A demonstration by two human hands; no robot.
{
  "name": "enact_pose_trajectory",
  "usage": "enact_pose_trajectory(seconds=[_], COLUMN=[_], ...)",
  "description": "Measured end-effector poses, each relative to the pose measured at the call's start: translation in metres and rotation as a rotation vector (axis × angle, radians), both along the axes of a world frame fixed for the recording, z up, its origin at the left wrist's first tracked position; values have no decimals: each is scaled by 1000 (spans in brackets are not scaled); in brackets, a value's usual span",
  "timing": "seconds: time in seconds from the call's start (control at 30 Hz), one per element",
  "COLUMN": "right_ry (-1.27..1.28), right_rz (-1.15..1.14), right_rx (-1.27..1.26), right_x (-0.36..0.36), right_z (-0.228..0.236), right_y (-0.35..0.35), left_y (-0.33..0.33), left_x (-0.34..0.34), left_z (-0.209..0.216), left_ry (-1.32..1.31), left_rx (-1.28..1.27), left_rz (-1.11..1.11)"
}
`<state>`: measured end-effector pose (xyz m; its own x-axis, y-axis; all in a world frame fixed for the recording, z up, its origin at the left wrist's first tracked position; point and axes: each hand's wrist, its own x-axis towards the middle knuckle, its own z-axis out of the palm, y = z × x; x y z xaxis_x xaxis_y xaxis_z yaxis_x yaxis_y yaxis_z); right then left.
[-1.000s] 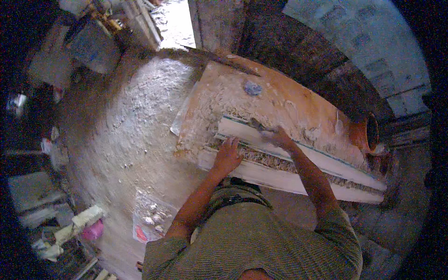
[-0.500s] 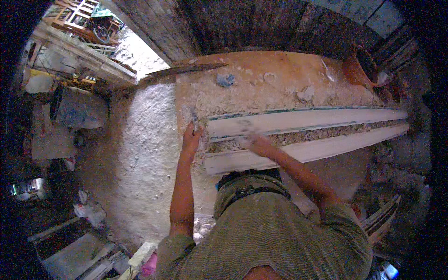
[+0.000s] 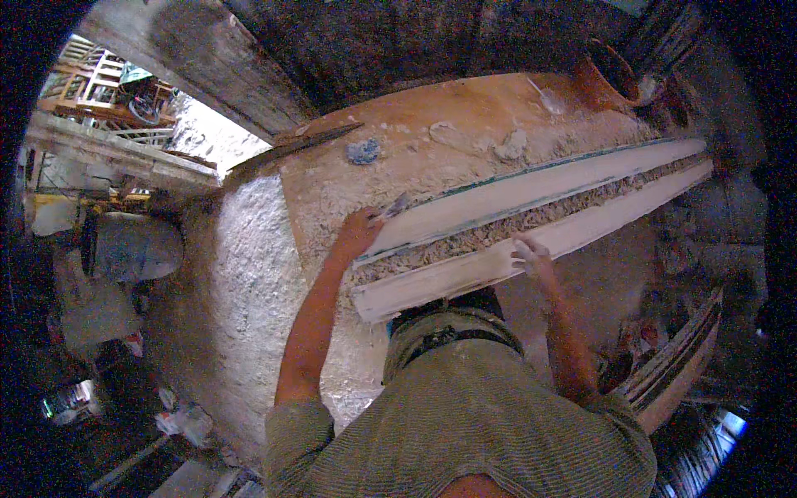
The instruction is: The person uses a metal scraper to remove material from the edges of long white boards resting on a workbench. They repeatedly scrape along the length of the boards, occasionally repositioning their hands and the boards to access different sections.
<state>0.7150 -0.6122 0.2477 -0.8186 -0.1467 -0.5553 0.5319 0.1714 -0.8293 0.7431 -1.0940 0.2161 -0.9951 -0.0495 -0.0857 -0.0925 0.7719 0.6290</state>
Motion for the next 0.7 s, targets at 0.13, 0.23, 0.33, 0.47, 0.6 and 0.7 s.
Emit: enact_pose_trajectory(seconds=[0.13,0.23,0.33,0.47,0.6,0.7], right_ry=[99,195,310,195,515,747], right_rz=[233,256,156,131,207,128], right_rx=[104,151,143,195,289,427], right_x=[6,2,-8,-25,-31,-33], right_z=[10,18,13,-9,-30,-38], right_y=[-27,-32,-32,-34,-16,31], left_y=[30,28,56,145,243,272], left_x=[-25,-28,-42,-89,-144,-162], left_z=[24,50,48,10,-6,-1], left_ry=[114,-110,-26,135,65,151], left_rx=[3,126,200,42,-18,-50], left_rz=[-82,9,-135,-127,-120,-193])
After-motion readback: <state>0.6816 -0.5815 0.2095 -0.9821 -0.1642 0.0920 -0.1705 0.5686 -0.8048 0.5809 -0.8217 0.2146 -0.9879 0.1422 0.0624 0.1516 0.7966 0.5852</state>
